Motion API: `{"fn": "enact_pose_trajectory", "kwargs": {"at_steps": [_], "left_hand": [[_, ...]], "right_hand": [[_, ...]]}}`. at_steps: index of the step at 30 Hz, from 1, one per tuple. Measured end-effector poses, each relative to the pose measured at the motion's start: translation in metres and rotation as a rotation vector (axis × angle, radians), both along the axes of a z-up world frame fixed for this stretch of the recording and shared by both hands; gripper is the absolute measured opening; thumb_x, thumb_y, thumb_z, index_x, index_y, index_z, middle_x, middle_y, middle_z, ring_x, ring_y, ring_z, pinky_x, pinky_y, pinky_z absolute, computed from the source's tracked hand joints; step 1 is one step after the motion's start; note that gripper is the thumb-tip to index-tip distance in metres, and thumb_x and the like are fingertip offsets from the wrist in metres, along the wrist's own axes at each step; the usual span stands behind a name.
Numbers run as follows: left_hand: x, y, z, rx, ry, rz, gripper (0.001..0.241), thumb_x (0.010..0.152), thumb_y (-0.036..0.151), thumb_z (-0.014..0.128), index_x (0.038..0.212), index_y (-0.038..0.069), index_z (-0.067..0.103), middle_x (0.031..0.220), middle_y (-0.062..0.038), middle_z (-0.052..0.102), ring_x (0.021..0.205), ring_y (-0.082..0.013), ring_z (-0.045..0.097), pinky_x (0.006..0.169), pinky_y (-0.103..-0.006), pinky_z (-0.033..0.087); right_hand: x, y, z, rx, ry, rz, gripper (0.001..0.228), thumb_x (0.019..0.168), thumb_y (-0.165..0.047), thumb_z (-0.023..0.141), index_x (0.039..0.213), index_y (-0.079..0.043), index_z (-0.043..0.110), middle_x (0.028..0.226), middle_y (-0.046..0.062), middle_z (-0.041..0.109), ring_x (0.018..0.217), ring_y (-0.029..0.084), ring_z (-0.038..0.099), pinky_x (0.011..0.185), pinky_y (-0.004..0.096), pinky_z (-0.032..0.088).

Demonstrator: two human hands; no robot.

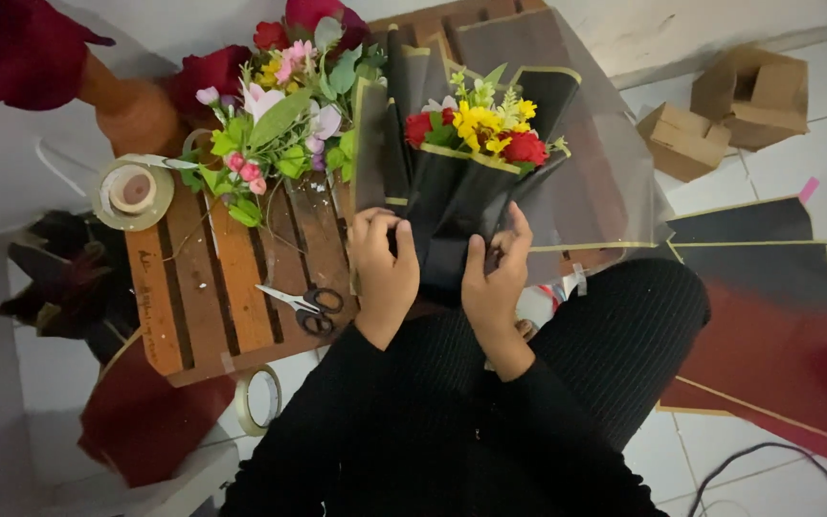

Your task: Wrapping a flower bouquet with decorative paper and securing it with tape.

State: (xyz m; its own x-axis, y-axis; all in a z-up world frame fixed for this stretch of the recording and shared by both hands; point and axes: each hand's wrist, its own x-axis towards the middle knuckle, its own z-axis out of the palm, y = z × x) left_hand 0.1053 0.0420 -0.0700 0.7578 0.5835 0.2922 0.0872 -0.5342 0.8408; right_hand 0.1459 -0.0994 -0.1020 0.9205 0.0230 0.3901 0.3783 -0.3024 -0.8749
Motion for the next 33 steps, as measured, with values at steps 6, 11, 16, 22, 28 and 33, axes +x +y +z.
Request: {"fn": "enact_pose_trajectory", "kwargs": {"at_steps": [6,11,16,22,28,33], "left_hand": [[-0.007,-0.005,0.027,0.002,-0.075,-0.069,0.018,0.103,0.003,0.045,0.117,0.009,0.056,0.136,-0.015,0.045,0.125,-0.0447,0.044,0.106,-0.0556,0.035],[-0.004,0.005,0.012,0.345,-0.242,-0.441,0.032,0.110,0.009,0.038,0.127,0.004,0.064,0.157,-0.016,0.040,0.150,-0.0355,0.031,0.122,-0.0521,0.020],[-0.014,0.008,0.018,0.383,-0.020,-0.611,0.048,0.106,0.022,0.048,0.150,0.003,0.049,0.162,-0.020,0.036,0.152,-0.0352,0.030,0.124,-0.0581,0.007],[-0.019,0.003,0.009,0.581,0.105,-0.530,0.052,0.108,0.031,0.042,0.157,0.013,0.042,0.167,-0.020,0.027,0.155,-0.0362,0.023,0.120,-0.0662,0.002],[-0.021,0.001,0.015,0.636,0.150,-0.519,0.058,0.108,0.037,0.044,0.159,0.013,0.037,0.167,-0.022,0.023,0.155,-0.0382,0.020,0.112,-0.0773,-0.001],[-0.019,0.004,0.017,0.678,0.161,-0.543,0.058,0.108,0.037,0.043,0.160,0.014,0.036,0.168,-0.021,0.021,0.156,-0.0373,0.020,0.110,-0.0796,-0.002]], "right_hand": [[-0.006,0.003,0.011,0.006,0.087,0.002,0.057,0.101,-0.004,0.060,0.153,0.002,0.037,0.102,0.014,0.055,0.089,0.027,0.058,0.078,0.036,0.045],[-0.009,0.005,0.030,-0.023,0.051,0.038,0.047,0.104,-0.005,0.054,0.150,-0.001,0.042,0.105,0.015,0.051,0.089,0.033,0.058,0.079,0.039,0.048],[-0.003,0.006,0.032,-0.140,-0.019,0.056,0.028,0.103,-0.003,0.054,0.129,-0.005,0.064,0.106,0.004,0.043,0.081,0.025,0.050,0.079,0.034,0.044],[-0.001,0.003,0.025,-0.148,-0.080,0.090,0.032,0.101,0.003,0.056,0.131,-0.003,0.067,0.098,0.001,0.040,0.085,0.030,0.052,0.095,0.039,0.047],[0.000,0.001,0.023,-0.128,-0.111,0.092,0.037,0.100,0.008,0.056,0.135,-0.002,0.064,0.100,0.004,0.043,0.082,0.027,0.052,0.088,0.037,0.045],[-0.004,0.004,0.041,-0.132,-0.062,0.051,0.032,0.099,0.008,0.056,0.123,-0.005,0.071,0.106,0.006,0.046,0.077,0.021,0.049,0.078,0.038,0.047]]}}
